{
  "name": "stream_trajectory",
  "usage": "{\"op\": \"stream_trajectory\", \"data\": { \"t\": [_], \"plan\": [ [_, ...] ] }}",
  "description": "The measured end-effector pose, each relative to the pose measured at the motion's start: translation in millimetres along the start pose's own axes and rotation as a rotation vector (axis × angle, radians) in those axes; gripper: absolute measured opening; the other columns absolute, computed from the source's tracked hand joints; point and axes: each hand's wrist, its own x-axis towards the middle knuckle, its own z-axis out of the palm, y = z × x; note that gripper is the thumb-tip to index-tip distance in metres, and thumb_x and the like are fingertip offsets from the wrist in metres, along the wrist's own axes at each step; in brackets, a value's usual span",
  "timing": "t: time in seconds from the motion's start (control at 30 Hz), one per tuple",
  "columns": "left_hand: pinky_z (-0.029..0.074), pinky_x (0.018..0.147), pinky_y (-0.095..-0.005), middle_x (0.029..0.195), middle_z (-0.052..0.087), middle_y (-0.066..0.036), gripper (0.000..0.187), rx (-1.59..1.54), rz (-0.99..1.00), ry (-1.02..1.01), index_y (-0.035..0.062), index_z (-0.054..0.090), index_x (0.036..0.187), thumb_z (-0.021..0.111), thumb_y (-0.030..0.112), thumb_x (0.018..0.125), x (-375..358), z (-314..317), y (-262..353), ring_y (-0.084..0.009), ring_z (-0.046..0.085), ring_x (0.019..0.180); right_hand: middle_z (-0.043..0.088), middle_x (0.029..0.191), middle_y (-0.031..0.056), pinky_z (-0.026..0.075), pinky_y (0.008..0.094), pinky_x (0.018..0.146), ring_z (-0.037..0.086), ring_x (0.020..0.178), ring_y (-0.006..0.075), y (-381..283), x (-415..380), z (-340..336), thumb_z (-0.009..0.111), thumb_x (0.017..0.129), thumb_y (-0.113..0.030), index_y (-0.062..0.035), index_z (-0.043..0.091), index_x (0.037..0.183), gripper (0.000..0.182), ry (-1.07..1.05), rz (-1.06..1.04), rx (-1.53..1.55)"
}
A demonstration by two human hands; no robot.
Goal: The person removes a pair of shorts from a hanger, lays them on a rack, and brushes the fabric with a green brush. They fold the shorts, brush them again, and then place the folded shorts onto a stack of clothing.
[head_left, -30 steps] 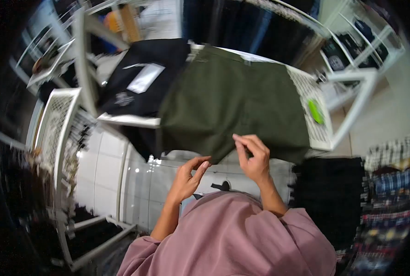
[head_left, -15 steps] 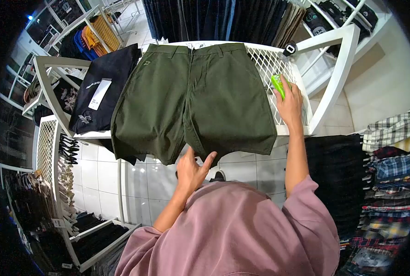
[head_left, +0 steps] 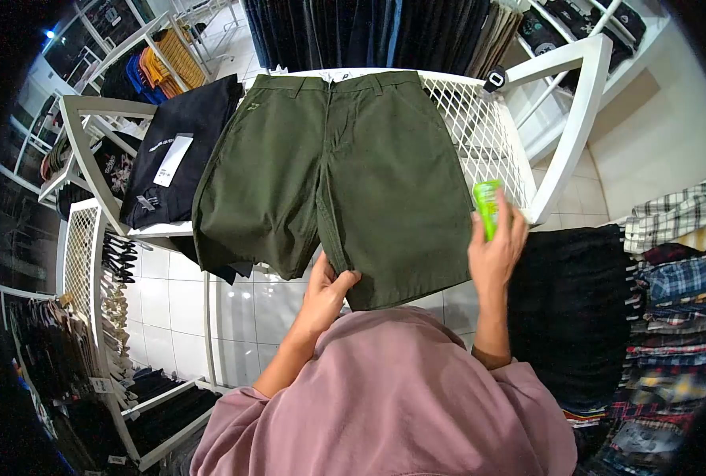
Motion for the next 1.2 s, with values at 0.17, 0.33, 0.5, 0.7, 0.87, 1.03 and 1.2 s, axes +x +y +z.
{"op": "stream_trajectory", "data": {
  "t": [0.17, 0.33, 0.5, 0.7, 0.87, 1.03, 1.2],
  "plan": [
    [0.048, 0.097, -0.0300, 0.125, 0.066, -0.008, 0.039, 0.025, 0.018, -0.089, -0.0026, 0.053, 0.134, 0.066, 0.012, 0.100, 1.9, 0.3, 0.6, -0.0144, 0.061, 0.110, 0.056, 0.127, 0.0146, 0.042, 0.0480, 0.097, 0.056, 0.115, 0.0336, -52.7, -33.2, 2.8, 0.082, 0.083, -0.024, -0.0195, 0.056, 0.146, 0.069, -0.313, -0.395, 0.303],
    [0.052, 0.070, -0.0290, 0.098, 0.074, -0.005, 0.027, 0.297, 0.083, 0.008, -0.0014, 0.066, 0.112, 0.074, 0.019, 0.096, -4.3, -1.9, 19.0, -0.0124, 0.067, 0.082, 0.054, 0.126, 0.0157, 0.041, 0.0515, 0.097, 0.054, 0.114, 0.0355, -12.0, 18.7, 22.3, 0.073, 0.092, -0.025, -0.0179, 0.052, 0.148, 0.061, 0.042, 0.003, -0.100],
    [0.046, 0.050, -0.0334, 0.067, 0.066, -0.006, 0.032, 1.172, 0.544, 0.393, 0.0063, 0.063, 0.076, 0.084, 0.029, 0.085, 12.7, -8.1, 25.9, -0.0229, 0.062, 0.056, 0.056, 0.125, 0.0189, 0.043, 0.0485, 0.099, 0.056, 0.114, 0.0381, -70.2, 11.6, 28.7, 0.075, 0.090, -0.021, -0.0136, 0.055, 0.145, 0.060, -0.225, -0.415, 0.329],
    [0.044, 0.103, -0.0463, 0.127, 0.066, -0.011, 0.030, 1.365, 0.874, 0.306, 0.0076, 0.071, 0.115, 0.072, 0.007, 0.086, 51.1, -14.4, 42.1, -0.0332, 0.059, 0.119, 0.053, 0.127, 0.0236, 0.041, 0.0557, 0.099, 0.054, 0.116, 0.0400, -22.4, 72.5, 65.8, 0.065, 0.097, -0.019, -0.0104, 0.049, 0.148, 0.054, -0.080, -0.006, -0.141],
    [0.046, 0.103, -0.0450, 0.132, 0.066, -0.011, 0.032, 1.342, 0.832, 0.187, 0.0085, 0.072, 0.117, 0.070, 0.004, 0.086, 55.2, -21.5, 28.6, -0.0325, 0.061, 0.119, 0.054, 0.126, 0.0200, 0.046, 0.0478, 0.097, 0.055, 0.116, 0.0380, -60.7, 50.2, 58.6, 0.074, 0.091, -0.024, -0.0151, 0.054, 0.146, 0.059, -0.265, -0.342, 0.337],
    [0.050, 0.094, -0.0426, 0.123, 0.069, -0.007, 0.028, 1.252, 0.909, 0.284, 0.0086, 0.073, 0.109, 0.074, 0.003, 0.081, 58.0, -22.7, 16.2, -0.0293, 0.064, 0.111, 0.053, 0.126, 0.0197, 0.042, 0.0554, 0.098, 0.054, 0.117, 0.0384, -48.5, 93.2, 90.2, 0.067, 0.096, -0.022, -0.0189, 0.058, 0.143, 0.048, -0.352, -0.376, 0.052],
    [0.051, 0.085, -0.0412, 0.112, 0.068, -0.007, 0.026, 1.207, 0.946, 0.352, 0.0074, 0.074, 0.103, 0.077, 0.004, 0.078, 59.4, -18.1, 10.7, -0.0288, 0.063, 0.100, 0.053, 0.122, 0.0265, 0.043, 0.0527, 0.098, 0.054, 0.112, 0.0415, -52.2, 131.8, 98.7, 0.062, 0.097, -0.023, -0.0107, 0.055, 0.144, 0.049, -0.116, -0.283, 0.197]
  ]
}}
